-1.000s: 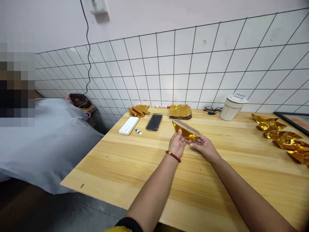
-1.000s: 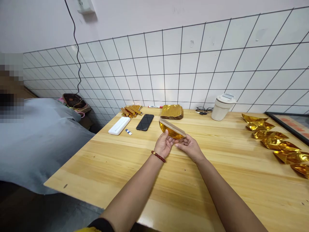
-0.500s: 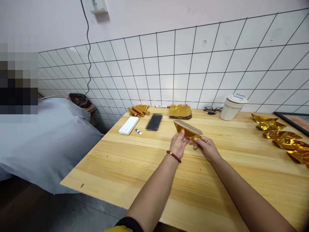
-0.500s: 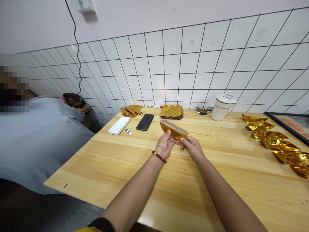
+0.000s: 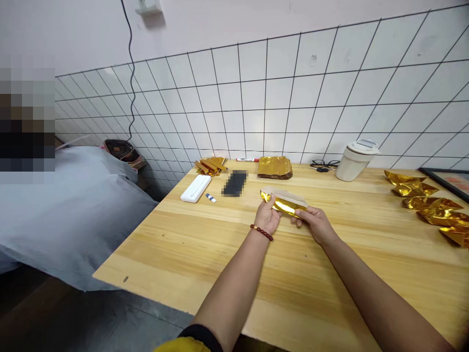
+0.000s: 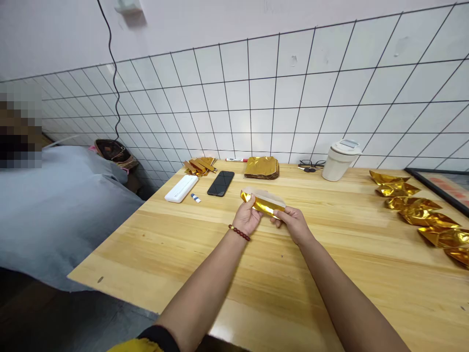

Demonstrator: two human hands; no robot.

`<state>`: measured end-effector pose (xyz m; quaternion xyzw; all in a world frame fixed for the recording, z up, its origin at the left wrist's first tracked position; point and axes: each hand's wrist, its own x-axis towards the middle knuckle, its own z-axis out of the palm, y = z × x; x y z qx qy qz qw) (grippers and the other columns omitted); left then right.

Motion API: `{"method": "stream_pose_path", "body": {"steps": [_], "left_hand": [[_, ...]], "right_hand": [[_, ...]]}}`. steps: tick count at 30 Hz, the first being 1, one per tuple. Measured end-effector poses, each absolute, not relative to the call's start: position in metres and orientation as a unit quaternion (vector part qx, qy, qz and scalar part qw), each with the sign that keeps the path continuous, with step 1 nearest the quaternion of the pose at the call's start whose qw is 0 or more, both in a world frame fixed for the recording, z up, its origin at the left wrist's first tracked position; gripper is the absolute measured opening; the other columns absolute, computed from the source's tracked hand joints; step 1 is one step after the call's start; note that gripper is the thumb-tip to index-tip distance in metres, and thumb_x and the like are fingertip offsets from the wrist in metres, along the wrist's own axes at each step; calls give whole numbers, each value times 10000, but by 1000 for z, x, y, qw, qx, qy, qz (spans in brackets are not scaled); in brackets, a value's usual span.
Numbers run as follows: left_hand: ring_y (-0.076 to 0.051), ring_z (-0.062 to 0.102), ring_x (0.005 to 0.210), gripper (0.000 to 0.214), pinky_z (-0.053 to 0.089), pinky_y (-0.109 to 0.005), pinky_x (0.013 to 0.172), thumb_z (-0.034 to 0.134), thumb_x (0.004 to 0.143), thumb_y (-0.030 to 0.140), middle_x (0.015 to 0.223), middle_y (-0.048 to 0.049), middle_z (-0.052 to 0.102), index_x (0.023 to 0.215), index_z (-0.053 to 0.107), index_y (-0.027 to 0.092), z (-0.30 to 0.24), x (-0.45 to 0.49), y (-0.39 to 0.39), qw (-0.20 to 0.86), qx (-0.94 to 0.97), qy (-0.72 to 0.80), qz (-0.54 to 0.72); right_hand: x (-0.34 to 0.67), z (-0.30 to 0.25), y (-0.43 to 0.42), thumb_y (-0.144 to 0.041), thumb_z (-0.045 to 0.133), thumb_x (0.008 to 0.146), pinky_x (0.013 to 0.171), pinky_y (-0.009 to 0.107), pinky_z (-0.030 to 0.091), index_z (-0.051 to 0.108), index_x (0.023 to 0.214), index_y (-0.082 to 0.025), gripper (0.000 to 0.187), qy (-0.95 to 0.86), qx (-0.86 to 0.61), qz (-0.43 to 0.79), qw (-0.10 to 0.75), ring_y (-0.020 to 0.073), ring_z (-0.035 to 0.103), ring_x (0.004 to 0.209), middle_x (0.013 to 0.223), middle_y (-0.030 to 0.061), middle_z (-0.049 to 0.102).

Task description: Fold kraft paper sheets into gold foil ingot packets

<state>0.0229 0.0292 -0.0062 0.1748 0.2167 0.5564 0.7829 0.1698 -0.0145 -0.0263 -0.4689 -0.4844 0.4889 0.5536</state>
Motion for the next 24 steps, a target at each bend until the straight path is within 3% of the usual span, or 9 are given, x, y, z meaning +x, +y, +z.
{"method": "stream_pose_path", "body": {"steps": [3, 5, 7, 9, 13, 18, 24], "left_hand": [[-192, 659, 1076, 155, 474, -359, 1023, 591, 909, 258, 1082, -102, 715, 996, 661, 150, -4, 15, 36, 778, 134, 196, 581], [-182, 673, 1047, 188, 483, -357, 1014, 524, 944, 243, 1102, -95, 714, 1046, 656, 157, -4, 11, 41, 771, 118, 186, 597], [-178, 685, 1018, 226, 496, -355, 999, 473, 965, 229, 1107, -93, 715, 1093, 646, 160, -4, 7, 44, 767, 108, 185, 605], [-179, 689, 1013, 245, 501, -350, 993, 451, 973, 223, 1118, -98, 712, 1119, 636, 156, -5, 5, 45, 766, 98, 188, 607], [-198, 683, 1034, 242, 497, -378, 1002, 506, 950, 236, 1167, -114, 694, 1143, 625, 152, -5, 6, 45, 767, 104, 197, 603], [-211, 672, 1057, 244, 483, -411, 1020, 518, 943, 227, 1139, -105, 704, 1157, 615, 161, -3, 11, 41, 765, 121, 206, 598], [-237, 652, 1096, 286, 460, -458, 1025, 585, 912, 256, 1148, -113, 697, 1185, 612, 179, -4, 14, 33, 787, 177, 184, 562]], "right_hand": [[170, -23, -17, -465, 771, 694, 552, 278, 456, 702, 700, -164, 309, -498, -454, 492, 550, 126, 519, 521, 661, 57, 689], [169, -20, -19, -420, 781, 699, 616, 282, 482, 725, 881, -187, 301, -519, -421, 503, 548, 144, 570, 619, 793, 49, 711], [168, -19, -19, -341, 811, 674, 691, 287, 500, 683, 1087, -239, 444, -529, -385, 521, 548, 170, 616, 772, 955, 35, 710], [167, -20, -18, -279, 828, 650, 732, 284, 502, 648, 1145, -272, 526, -520, -370, 532, 556, 181, 624, 873, 1029, 23, 697], [168, -23, -14, -304, 808, 678, 697, 277, 501, 652, 1120, -263, 470, -483, -379, 530, 585, 170, 611, 848, 1018, 29, 693], [168, -24, -13, -318, 849, 631, 671, 272, 503, 659, 1127, -245, 536, -467, -404, 515, 594, 154, 593, 796, 1015, 35, 690], [168, -27, -11, -412, 846, 639, 578, 256, 463, 709, 835, -183, 331, -470, -448, 475, 593, 112, 518, 581, 685, 0, 642]]}}
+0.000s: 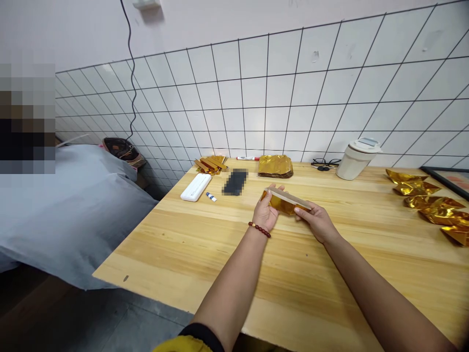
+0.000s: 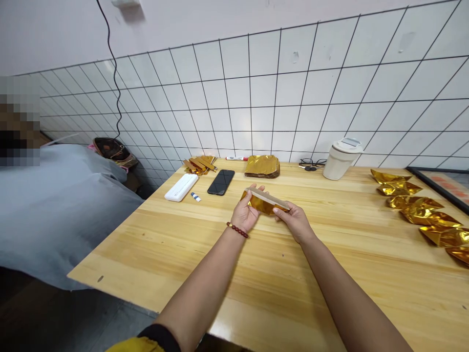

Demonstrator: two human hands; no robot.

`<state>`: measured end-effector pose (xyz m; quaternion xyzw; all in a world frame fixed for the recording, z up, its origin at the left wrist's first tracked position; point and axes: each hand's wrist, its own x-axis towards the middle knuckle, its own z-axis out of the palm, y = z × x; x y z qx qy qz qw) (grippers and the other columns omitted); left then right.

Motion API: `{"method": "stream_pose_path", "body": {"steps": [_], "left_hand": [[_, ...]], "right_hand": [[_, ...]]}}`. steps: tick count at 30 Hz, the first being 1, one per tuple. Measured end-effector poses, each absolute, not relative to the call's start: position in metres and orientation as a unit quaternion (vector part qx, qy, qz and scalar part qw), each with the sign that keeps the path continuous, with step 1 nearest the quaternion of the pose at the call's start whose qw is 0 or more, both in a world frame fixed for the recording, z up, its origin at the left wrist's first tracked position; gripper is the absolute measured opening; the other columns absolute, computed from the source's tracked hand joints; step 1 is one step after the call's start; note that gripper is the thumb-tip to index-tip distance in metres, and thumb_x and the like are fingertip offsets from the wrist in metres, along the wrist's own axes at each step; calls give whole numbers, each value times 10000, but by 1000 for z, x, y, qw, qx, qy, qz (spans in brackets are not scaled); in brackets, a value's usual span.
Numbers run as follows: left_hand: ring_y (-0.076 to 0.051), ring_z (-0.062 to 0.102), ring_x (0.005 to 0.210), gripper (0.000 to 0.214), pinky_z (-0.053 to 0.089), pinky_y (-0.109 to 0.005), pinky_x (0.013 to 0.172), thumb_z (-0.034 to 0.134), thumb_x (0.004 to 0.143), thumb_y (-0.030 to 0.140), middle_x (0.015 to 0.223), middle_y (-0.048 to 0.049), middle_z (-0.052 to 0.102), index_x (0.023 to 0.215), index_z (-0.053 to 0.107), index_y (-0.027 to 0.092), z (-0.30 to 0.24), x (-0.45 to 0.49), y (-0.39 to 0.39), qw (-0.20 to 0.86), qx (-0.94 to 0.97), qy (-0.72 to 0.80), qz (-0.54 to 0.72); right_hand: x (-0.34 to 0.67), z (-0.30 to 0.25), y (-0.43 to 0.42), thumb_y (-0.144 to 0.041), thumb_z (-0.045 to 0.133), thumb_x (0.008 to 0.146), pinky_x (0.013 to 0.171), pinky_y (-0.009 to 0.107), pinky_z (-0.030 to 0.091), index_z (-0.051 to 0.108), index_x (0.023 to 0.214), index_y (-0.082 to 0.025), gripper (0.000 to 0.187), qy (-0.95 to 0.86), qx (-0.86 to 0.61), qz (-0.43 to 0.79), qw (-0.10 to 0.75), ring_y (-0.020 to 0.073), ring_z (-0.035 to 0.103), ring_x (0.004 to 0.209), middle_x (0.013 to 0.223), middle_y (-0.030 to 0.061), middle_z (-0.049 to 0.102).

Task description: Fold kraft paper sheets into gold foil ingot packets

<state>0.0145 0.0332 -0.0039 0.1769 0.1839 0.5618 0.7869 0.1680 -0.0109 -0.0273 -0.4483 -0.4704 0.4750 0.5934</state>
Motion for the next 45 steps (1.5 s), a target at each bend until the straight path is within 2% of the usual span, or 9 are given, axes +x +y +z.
{"method": "stream_pose_path", "body": {"steps": [3, 6, 8, 13, 18, 27, 31, 37, 45], "left_hand": [[-232, 627, 1133, 319, 449, -432, 1032, 621, 888, 382, 1203, -110, 674, 1142, 638, 190, -5, 15, 31, 804, 201, 163, 536], [-244, 619, 1136, 503, 460, -429, 1009, 522, 870, 614, 1234, -115, 656, 1122, 653, 200, -4, 14, 31, 820, 204, 144, 514], [-242, 633, 1097, 544, 467, -435, 990, 475, 870, 655, 1214, -119, 663, 1099, 660, 198, -5, 14, 31, 829, 200, 150, 500], [-190, 681, 896, 239, 467, -393, 959, 701, 819, 367, 966, -73, 726, 974, 670, 187, -10, 18, 32, 813, 232, 224, 486], [-187, 683, 819, 285, 475, -369, 915, 799, 702, 314, 871, -68, 728, 903, 672, 155, -14, 19, 32, 793, 268, 238, 493], [-200, 689, 827, 239, 480, -419, 943, 774, 738, 272, 881, -92, 727, 897, 683, 119, -13, 21, 29, 784, 293, 258, 482], [-242, 688, 960, 257, 501, -438, 954, 686, 826, 336, 986, -111, 730, 986, 669, 135, -9, 20, 27, 793, 260, 240, 497], [-241, 638, 1124, 261, 452, -424, 1041, 618, 813, 137, 1105, -119, 712, 1073, 640, 137, -7, 16, 29, 798, 193, 211, 531], [-183, 672, 1004, 210, 474, -368, 1004, 638, 810, 147, 1062, -80, 706, 1020, 629, 160, -9, 13, 26, 807, 107, 196, 546]], "right_hand": [[170, -27, -9, -406, 866, 607, 529, 243, 437, 693, 777, -178, 333, -434, -455, 465, 624, 104, 486, 532, 590, -19, 589], [172, -24, -7, -391, 899, 534, 484, 240, 427, 699, 818, -185, 404, -371, -446, 472, 664, 94, 479, 518, 675, -8, 619], [173, -22, -7, -382, 910, 509, 473, 238, 426, 701, 832, -191, 430, -348, -439, 478, 676, 90, 480, 520, 719, -3, 631], [171, -27, -7, -389, 896, 550, 507, 237, 428, 699, 801, -187, 378, -397, -448, 464, 653, 91, 476, 528, 663, -16, 611], [170, -32, -8, -411, 864, 618, 529, 240, 419, 683, 765, -181, 328, -440, -456, 456, 625, 103, 480, 530, 567, -27, 572], [172, -23, -8, -393, 867, 593, 466, 237, 361, 701, 827, -208, 342, -356, -428, 442, 703, 81, 426, 505, 689, -14, 613], [169, -25, -9, -415, 864, 597, 465, 242, 368, 686, 853, -194, 382, -410, -454, 421, 670, 87, 434, 497, 672, -14, 606], [165, -24, -17, -499, 828, 633, 438, 222, 351, 630, 832, -178, 426, -462, -491, 442, 592, 86, 450, 455, 604, -14, 612], [164, -24, -20, -526, 747, 729, 459, 228, 370, 634, 973, -167, 448, -485, -495, 468, 548, 108, 470, 469, 579, -1, 621]]}}
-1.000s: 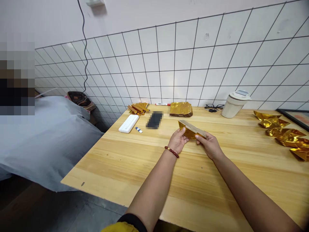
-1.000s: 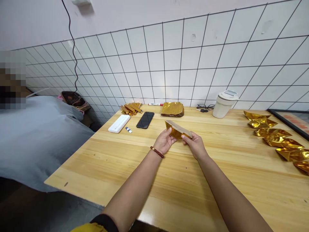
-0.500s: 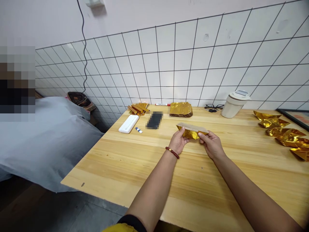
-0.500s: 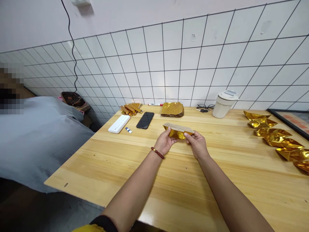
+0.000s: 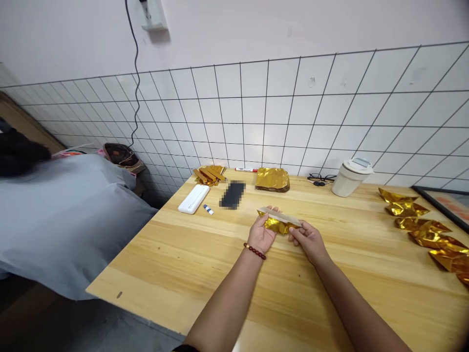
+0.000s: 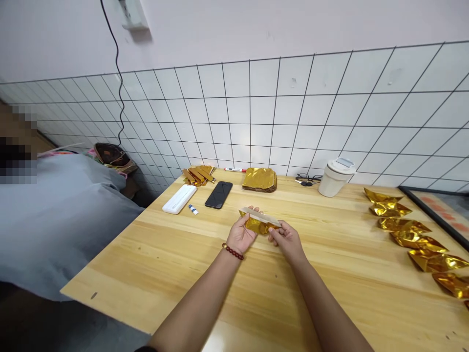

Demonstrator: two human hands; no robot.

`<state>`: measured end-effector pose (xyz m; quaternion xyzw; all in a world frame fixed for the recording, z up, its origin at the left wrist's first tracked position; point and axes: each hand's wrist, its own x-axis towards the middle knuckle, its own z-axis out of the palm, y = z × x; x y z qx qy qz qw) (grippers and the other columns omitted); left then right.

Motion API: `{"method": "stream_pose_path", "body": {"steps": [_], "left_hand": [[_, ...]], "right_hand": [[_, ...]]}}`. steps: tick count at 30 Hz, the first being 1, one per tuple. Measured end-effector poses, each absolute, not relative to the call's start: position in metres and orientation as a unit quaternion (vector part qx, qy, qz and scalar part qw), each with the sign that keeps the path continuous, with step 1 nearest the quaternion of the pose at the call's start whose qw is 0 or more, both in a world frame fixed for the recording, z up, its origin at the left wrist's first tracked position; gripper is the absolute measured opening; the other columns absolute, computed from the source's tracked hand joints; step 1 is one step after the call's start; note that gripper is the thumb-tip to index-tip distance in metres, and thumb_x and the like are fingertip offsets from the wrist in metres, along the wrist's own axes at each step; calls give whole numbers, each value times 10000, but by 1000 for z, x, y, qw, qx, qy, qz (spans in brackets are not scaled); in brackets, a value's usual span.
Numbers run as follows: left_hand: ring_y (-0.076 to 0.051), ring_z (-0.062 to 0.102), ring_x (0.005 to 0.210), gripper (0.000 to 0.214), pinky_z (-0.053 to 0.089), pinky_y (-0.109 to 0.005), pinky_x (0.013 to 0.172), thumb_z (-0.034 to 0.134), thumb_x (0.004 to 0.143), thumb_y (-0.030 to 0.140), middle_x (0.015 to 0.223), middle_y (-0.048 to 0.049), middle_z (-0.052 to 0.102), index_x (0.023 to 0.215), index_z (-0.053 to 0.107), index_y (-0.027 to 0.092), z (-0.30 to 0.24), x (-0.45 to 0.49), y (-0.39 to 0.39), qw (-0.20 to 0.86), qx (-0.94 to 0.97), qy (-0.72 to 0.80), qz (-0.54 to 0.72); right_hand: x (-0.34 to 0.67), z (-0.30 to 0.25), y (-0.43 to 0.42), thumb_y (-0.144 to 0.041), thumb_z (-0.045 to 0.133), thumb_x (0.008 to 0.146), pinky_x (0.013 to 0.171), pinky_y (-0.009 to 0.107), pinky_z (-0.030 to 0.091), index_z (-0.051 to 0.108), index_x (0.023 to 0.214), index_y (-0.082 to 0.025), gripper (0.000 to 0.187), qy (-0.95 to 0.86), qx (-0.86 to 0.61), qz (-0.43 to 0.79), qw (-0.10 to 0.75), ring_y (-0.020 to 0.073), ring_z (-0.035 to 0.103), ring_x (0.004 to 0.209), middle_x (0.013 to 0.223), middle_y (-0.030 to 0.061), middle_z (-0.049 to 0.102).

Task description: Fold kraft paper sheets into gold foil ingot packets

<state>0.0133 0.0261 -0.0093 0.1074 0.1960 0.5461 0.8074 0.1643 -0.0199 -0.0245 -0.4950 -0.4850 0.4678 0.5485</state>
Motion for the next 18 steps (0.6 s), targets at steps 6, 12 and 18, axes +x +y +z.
{"method": "stream_pose_path", "body": {"steps": [6, 12, 18], "left_hand": [[-146, 667, 882, 456, 511, -303, 855, 827, 657, 195, 1021, -44, 691, 1065, 626, 185, -8, 20, 22, 766, 199, 237, 563], [-156, 660, 791, 466, 536, -298, 752, 892, 534, 268, 893, -51, 698, 893, 622, 146, -9, 32, 27, 715, 253, 333, 560], [-194, 655, 897, 718, 567, -365, 781, 836, 589, 212, 1143, -104, 633, 1228, 509, 198, -12, -5, 31, 633, 365, 436, 525]], "right_hand": [[167, -25, -20, -479, 716, 783, 503, 252, 389, 609, 975, -191, 362, -450, -487, 444, 602, 119, 474, 513, 639, -3, 616], [167, -24, -18, -498, 700, 783, 531, 273, 425, 539, 1140, -231, 474, -427, -476, 436, 633, 124, 486, 544, 752, -16, 583], [167, -29, -17, -470, 751, 729, 528, 273, 455, 427, 1266, -261, 661, -392, -516, 419, 636, 120, 520, 562, 875, 8, 617]]}}
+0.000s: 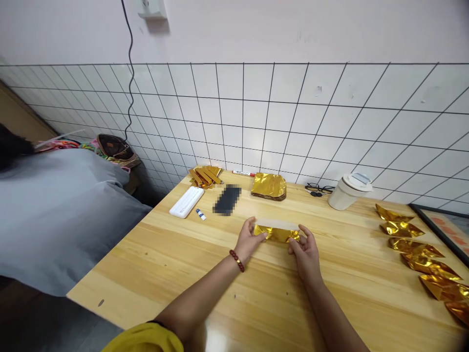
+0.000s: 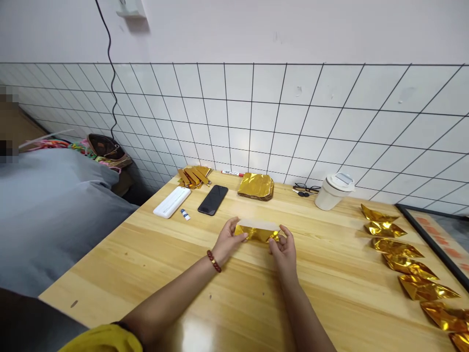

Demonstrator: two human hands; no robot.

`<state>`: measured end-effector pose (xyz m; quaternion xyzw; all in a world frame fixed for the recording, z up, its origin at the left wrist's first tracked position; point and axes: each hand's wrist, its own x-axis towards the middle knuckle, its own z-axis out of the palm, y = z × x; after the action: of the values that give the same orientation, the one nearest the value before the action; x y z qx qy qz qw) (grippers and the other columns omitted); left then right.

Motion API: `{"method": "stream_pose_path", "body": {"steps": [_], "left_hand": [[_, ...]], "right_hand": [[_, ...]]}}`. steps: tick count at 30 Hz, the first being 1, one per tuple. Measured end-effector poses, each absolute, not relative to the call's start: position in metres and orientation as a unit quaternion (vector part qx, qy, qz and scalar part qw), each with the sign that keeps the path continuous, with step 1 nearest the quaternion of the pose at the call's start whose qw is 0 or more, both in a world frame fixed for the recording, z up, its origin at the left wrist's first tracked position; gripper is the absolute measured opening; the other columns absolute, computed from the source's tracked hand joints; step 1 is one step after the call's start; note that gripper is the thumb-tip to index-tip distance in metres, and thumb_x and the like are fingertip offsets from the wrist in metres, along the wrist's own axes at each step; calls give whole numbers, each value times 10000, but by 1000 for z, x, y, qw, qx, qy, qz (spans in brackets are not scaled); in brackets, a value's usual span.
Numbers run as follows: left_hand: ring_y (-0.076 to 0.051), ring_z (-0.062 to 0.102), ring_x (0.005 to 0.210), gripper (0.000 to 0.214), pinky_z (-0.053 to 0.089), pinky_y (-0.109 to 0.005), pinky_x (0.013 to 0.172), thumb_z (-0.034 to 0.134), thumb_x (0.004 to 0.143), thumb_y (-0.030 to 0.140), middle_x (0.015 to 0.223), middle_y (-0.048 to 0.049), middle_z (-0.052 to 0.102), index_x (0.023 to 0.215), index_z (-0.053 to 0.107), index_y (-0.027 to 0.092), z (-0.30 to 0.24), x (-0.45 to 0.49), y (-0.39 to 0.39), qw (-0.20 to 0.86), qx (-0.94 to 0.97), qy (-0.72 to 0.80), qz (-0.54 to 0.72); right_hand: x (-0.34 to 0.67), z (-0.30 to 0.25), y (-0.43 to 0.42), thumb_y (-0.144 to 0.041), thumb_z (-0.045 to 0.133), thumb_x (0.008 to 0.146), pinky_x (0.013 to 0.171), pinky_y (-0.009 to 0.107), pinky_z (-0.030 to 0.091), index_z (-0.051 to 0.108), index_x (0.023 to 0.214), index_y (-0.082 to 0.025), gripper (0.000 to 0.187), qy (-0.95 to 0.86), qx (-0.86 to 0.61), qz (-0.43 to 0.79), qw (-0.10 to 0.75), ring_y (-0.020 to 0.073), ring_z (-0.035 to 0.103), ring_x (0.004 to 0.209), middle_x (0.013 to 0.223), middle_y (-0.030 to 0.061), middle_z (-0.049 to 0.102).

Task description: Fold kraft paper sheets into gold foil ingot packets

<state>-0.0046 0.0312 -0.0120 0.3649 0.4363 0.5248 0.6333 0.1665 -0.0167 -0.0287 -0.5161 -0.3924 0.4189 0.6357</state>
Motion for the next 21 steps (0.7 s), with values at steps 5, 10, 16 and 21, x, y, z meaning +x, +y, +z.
{"method": "stream_pose_path", "body": {"steps": [5, 10, 16, 21], "left_hand": [[-283, 359, 1397, 730, 290, -498, 1164, 615, 818, 232, 1522, -175, 329, 1473, 291, 210, -1, -38, 11, 335, 639, 479, 499], [-320, 112, 1493, 770, 162, -508, 1212, 530, 890, 382, 1599, -180, 182, 1529, 194, 112, -2, -18, -15, 229, 879, 350, 229], [-356, 58, 1490, 779, 75, -544, 1208, 341, 927, 597, 1595, -205, 150, 1496, 294, 68, -16, -10, -13, 209, 896, 374, 119], [-346, 21, 1494, 735, 55, -534, 1208, 374, 936, 510, 1603, -187, 124, 1525, 230, 94, -18, -12, -11, 201, 901, 366, 119]], "right_hand": [[163, -32, -17, -475, 707, 767, 503, 274, 460, 387, 1301, -253, 660, -424, -550, 402, 597, 136, 542, 561, 885, 22, 645], [159, -31, -20, -489, 669, 806, 624, 314, 524, 374, 1340, -250, 655, -465, -567, 380, 563, 176, 618, 723, 1035, 69, 639], [163, -29, -27, -453, 598, 874, 726, 405, 525, 394, 1374, -248, 578, -520, -632, 168, 549, 237, 610, 877, 1256, 147, 530], [157, -29, -29, -368, 466, 956, 1062, 512, 368, 463, 1399, -275, 453, -714, -587, 57, 377, 303, 452, 1311, 1445, 111, 479]]}}
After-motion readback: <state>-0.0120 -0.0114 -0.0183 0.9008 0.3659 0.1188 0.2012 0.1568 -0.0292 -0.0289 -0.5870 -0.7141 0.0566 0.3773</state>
